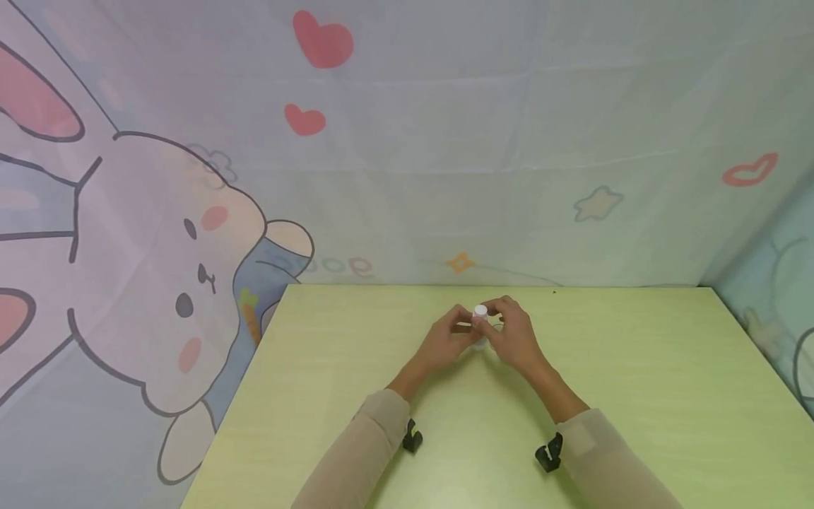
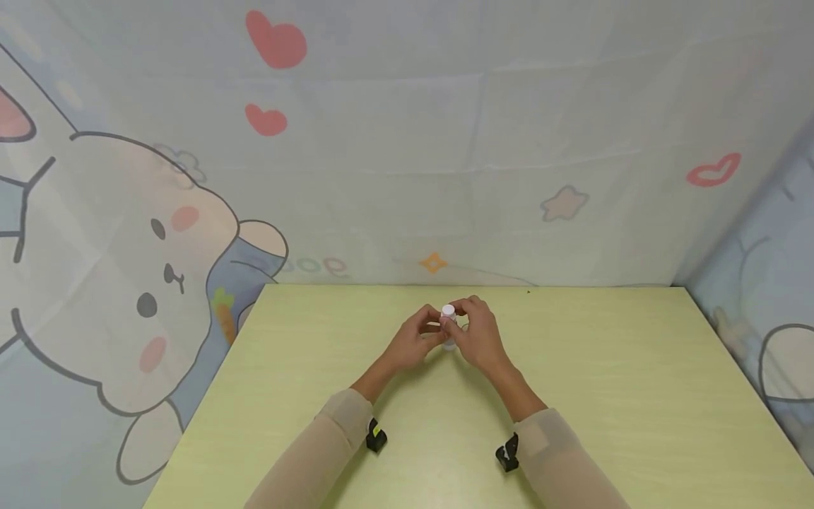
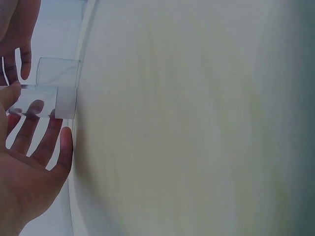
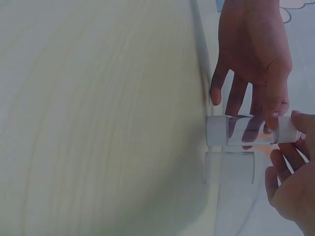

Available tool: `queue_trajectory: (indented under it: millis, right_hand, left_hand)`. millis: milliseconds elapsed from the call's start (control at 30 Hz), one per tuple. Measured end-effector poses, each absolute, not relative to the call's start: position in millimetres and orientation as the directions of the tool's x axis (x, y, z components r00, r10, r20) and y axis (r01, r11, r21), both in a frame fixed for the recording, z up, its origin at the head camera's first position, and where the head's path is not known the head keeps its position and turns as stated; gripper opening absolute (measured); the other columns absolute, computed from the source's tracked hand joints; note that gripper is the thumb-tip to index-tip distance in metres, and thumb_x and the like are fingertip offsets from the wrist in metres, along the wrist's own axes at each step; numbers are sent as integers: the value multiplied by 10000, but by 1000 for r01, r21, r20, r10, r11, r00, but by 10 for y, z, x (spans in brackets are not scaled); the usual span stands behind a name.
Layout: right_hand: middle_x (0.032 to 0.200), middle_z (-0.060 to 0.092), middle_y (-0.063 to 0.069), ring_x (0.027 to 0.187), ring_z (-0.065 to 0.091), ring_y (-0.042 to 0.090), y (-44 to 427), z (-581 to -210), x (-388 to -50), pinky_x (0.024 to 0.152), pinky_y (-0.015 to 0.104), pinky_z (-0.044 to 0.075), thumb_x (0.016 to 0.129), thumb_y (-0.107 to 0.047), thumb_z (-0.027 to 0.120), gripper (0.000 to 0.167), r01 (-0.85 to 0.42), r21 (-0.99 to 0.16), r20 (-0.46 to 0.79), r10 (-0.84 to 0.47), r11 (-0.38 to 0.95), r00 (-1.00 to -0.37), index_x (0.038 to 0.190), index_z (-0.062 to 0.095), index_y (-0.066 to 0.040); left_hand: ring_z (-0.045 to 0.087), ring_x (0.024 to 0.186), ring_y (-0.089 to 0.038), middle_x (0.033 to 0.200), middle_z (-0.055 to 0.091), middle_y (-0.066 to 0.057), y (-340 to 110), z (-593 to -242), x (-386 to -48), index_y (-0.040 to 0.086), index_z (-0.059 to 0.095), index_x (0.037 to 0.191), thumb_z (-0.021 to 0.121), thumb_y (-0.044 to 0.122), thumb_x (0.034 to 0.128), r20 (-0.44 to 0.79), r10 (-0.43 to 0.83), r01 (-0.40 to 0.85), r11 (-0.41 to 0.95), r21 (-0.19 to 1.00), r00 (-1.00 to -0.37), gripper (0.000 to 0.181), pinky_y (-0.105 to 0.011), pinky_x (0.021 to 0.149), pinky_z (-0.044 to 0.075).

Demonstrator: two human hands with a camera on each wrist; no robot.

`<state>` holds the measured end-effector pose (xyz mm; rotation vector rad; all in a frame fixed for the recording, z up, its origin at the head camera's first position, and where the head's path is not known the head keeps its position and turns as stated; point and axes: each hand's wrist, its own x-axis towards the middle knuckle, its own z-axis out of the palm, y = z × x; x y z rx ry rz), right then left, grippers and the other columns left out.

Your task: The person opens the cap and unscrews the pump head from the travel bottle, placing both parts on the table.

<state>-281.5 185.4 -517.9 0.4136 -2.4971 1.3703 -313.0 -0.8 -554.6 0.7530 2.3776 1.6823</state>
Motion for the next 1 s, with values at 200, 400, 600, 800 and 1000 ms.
queue_trajectory:
  millis: [200, 400, 600, 800, 1000]
  right_hand:
    - [1131, 642, 136, 1126, 606, 360, 1852, -5171, -2813, 997, 577, 521, 1021, -198, 749, 291, -368, -781, 354, -128, 505, -926, 1214, 694, 13]
    - [1182, 677, 150, 1151, 610, 356, 1862, -5168, -2808, 1007, 543, 512, 1019, -212, 753, 300, -331, -822, 318, -108, 463, -942, 1207, 641, -7]
    - [1160, 693, 144, 1163, 618, 358, 1912, -5153, -2820, 1005, 532, 516, 1023, -232, 750, 289, -328, -823, 306, -125, 464, -944, 1171, 631, -15]
    - [1170, 694, 135, 1158, 620, 340, 1955, -5164, -2834, 989, 533, 524, 1032, -223, 736, 278, -348, -817, 314, -150, 461, -937, 1195, 644, -17]
    - [1193, 691, 136, 1179, 617, 340, 1970, -5169, -2835, 1009, 540, 529, 1045, -215, 714, 286, -359, -815, 307, -187, 454, -933, 1240, 651, -15]
  left_hand:
    - [669, 1252, -291, 1331, 675, 8, -2, -5538, -3136, 190, 602, 1183, 699, 322, 1054, 164, 465, 314, 267, 911, -870, 208, -407, 1011, 578]
    - [668, 1255, -283, 1326, 677, 27, -2, -5537, -3129, 196, 601, 1175, 708, 308, 1050, 161, 465, 310, 265, 913, -870, 199, -398, 1011, 575]
    - [672, 1252, -282, 1324, 680, 28, 8, -5534, -3125, 194, 603, 1168, 716, 301, 1045, 160, 464, 306, 259, 916, -871, 198, -397, 1012, 574]
    - [671, 1254, -281, 1327, 683, 29, 24, -5538, -3137, 194, 604, 1162, 714, 309, 1046, 162, 462, 301, 246, 921, -872, 198, -400, 996, 582]
    - [668, 1258, -296, 1330, 682, 12, 18, -5557, -3128, 181, 602, 1156, 708, 309, 1049, 154, 452, 287, 243, 926, -879, 198, -431, 968, 599]
